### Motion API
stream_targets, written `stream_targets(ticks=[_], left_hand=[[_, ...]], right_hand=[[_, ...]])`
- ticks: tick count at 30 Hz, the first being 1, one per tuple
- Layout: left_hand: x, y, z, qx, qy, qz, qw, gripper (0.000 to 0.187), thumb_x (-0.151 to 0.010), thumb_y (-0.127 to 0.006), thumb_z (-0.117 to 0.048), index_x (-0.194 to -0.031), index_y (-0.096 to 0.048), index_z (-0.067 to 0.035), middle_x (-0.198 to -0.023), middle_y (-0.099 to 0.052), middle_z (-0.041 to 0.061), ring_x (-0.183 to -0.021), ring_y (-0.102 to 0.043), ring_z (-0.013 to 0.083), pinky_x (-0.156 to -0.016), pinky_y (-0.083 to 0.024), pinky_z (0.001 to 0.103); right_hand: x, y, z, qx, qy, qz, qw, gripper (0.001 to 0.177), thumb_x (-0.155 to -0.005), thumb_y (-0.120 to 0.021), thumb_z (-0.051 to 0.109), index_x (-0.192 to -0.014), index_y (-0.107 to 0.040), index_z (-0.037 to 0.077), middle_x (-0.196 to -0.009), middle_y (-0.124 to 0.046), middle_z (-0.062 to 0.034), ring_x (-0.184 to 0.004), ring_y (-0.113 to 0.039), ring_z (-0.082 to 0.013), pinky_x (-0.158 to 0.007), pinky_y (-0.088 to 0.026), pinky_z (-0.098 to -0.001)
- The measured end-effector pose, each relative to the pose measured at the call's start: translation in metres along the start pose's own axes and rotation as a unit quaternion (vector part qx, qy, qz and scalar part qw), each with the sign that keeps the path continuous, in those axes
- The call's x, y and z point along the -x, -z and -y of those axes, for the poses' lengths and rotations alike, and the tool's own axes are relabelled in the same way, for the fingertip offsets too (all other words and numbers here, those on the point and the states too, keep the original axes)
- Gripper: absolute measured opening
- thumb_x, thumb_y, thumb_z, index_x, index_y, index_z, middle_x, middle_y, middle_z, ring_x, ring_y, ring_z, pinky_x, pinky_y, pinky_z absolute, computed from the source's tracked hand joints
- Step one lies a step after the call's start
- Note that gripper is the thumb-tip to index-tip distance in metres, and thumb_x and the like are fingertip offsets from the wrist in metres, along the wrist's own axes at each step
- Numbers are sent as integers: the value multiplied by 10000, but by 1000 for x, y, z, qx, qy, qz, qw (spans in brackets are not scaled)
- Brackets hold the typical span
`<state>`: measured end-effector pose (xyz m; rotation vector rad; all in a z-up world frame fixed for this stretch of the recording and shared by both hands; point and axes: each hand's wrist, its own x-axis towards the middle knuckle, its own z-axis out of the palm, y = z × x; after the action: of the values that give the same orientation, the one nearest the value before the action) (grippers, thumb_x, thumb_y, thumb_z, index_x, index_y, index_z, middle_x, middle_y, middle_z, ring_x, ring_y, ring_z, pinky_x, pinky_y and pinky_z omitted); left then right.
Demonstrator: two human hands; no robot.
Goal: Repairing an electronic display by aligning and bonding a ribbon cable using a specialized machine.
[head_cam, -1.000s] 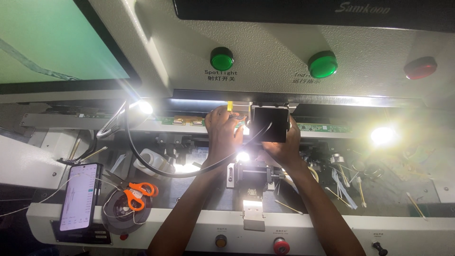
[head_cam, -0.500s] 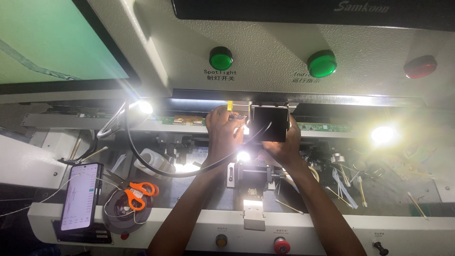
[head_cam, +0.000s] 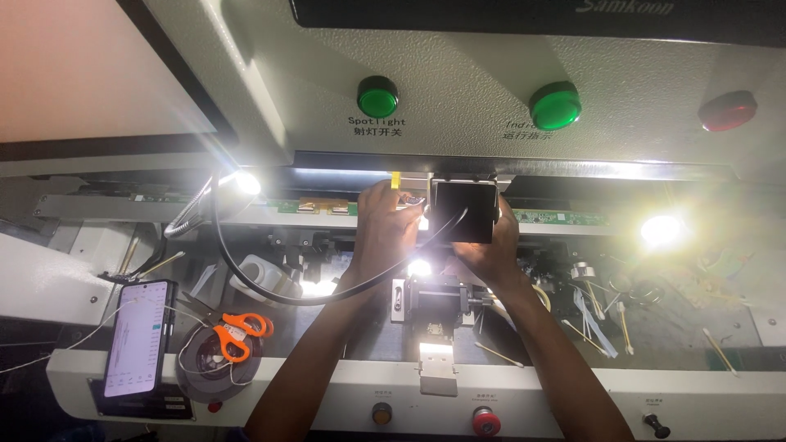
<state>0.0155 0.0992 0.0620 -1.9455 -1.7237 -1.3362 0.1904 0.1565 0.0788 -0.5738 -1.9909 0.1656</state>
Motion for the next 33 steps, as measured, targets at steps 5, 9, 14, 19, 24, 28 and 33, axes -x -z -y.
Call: stream_targets(ticks=[5, 9, 14, 19, 24, 28, 33], left_hand=[[-6, 6, -2, -50, -40, 30, 998, 104, -714, -777, -54, -733, -743, -150, -802, -624, 73, -977, -609, 285, -896, -432, 455], [-13, 14, -4, -64, -86, 44, 993, 101, -724, -746, -29, -696, -728, -125, -733, -610, 77, -863, -609, 282, -856, -452, 440], [-13, 13, 1, -78, -120, 56, 988, 88, -722, -738, -13, -695, -724, -96, -673, -608, 82, -762, -617, 269, -850, -466, 452], [-9, 14, 6, -81, -149, 83, 982, 84, -744, -705, -20, -696, -697, -89, -669, -582, 64, -728, -607, 267, -791, -478, 445], [-8, 10, 7, -35, -113, 64, 991, 98, -771, -693, -35, -689, -689, -89, -627, -527, 47, -691, -544, 260, -690, -435, 407], [-2, -3, 17, 8, -65, 59, 996, 85, -803, -693, -92, -724, -663, -82, -693, -520, 54, -756, -531, 273, -661, -402, 406], [-5, -3, 17, 2, 10, 106, 994, 85, -757, -734, -117, -771, -711, -37, -755, -559, 90, -817, -518, 291, -712, -393, 443]], right_hand=[[-1, -1, 1, -8, -12, -7, 1000, 184, -660, -762, -19, -650, -584, 29, -599, -521, -100, -601, -539, -359, -598, -449, -423], [-5, 1, 1, 9, 7, -4, 1000, 214, -653, -777, -11, -634, -566, 20, -588, -509, -101, -583, -521, -349, -589, -441, -421], [-1, -2, -4, -27, 20, -7, 999, 208, -654, -754, -15, -627, -553, 30, -578, -495, -98, -570, -489, -339, -582, -411, -424], [-13, 2, 12, -7, 7, -6, 1000, 215, -662, -770, -13, -647, -558, 20, -601, -491, -93, -574, -505, -346, -561, -420, -417], [-1, -4, -2, -17, -8, -5, 1000, 214, -651, -766, 5, -654, -553, 26, -611, -484, -85, -572, -487, -325, -566, -413, -409], [-8, -2, 5, -10, -9, -1, 1000, 223, -648, -774, -2, -657, -552, 14, -618, -489, -98, -570, -493, -337, -552, -419, -416], [-2, -6, -1, -3, -18, -1, 1000, 227, -650, -790, 13, -690, -567, 16, -637, -500, -101, -576, -507, -340, -540, -420, -416]])
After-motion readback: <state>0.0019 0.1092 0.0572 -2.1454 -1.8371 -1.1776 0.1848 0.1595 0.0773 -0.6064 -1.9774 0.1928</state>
